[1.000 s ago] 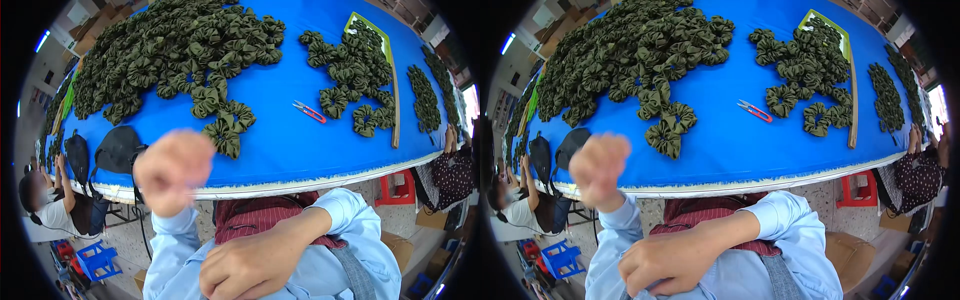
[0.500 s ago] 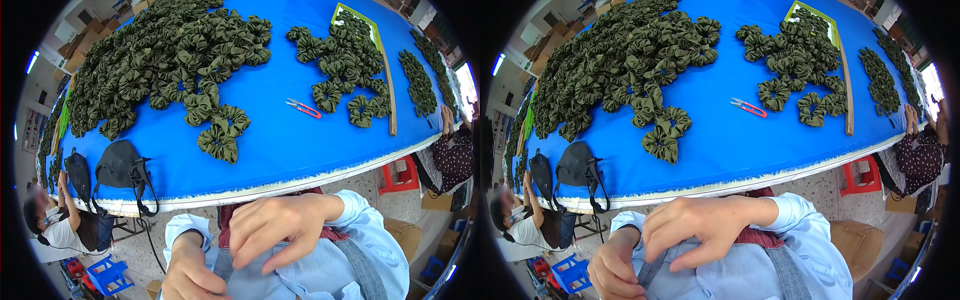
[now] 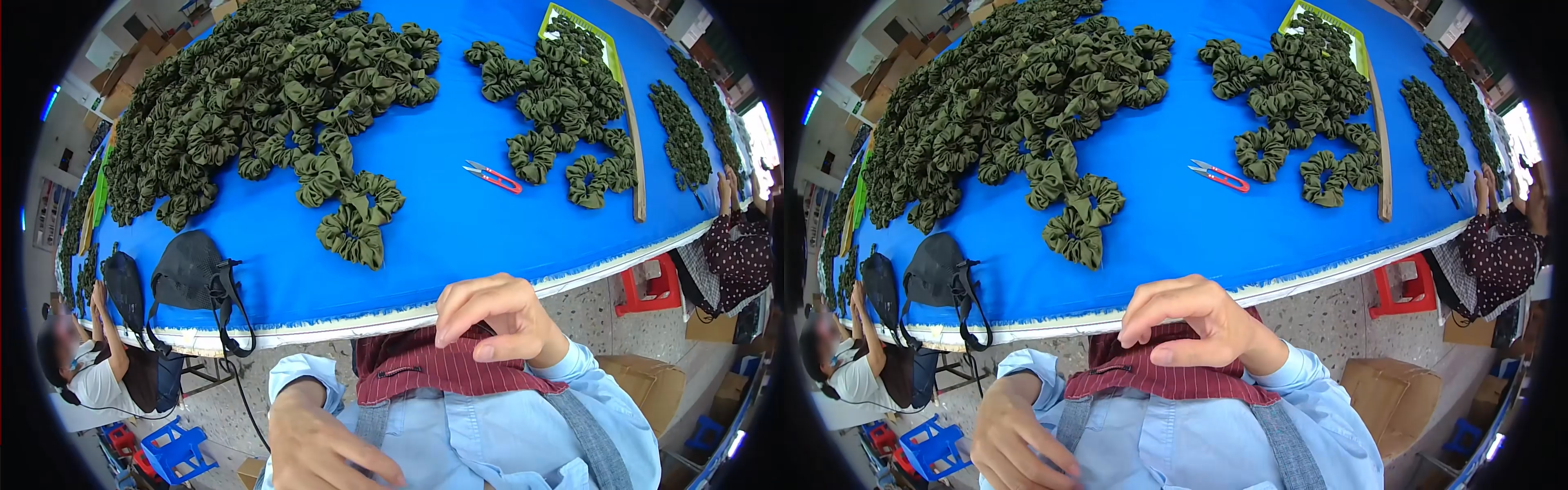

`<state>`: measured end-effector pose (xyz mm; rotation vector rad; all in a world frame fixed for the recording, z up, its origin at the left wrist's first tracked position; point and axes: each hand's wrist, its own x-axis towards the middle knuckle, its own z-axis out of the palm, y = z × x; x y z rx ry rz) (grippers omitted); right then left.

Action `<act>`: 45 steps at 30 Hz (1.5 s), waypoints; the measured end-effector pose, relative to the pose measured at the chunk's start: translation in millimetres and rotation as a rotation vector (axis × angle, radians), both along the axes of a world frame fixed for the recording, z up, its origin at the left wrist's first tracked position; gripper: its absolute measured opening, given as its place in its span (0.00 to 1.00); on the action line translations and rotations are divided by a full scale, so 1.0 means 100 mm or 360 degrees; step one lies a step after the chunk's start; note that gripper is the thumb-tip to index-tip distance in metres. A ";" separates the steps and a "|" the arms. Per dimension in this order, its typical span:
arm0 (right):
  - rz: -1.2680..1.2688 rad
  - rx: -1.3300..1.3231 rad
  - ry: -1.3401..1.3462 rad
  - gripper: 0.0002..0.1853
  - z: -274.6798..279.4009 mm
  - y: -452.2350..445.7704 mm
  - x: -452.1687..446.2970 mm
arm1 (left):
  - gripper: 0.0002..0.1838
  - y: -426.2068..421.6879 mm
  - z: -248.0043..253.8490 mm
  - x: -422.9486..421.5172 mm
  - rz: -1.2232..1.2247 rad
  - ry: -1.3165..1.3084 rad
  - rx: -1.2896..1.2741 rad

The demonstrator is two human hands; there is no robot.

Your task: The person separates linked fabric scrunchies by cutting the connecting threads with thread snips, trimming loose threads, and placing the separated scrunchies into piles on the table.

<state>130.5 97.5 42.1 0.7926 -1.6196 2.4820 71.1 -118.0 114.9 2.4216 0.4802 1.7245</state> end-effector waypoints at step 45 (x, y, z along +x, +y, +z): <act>-0.0805 0.0383 -0.0545 0.12 -0.87 0.29 0.24 | 0.11 0.03 0.27 0.05 0.2816 -0.0005 0.0950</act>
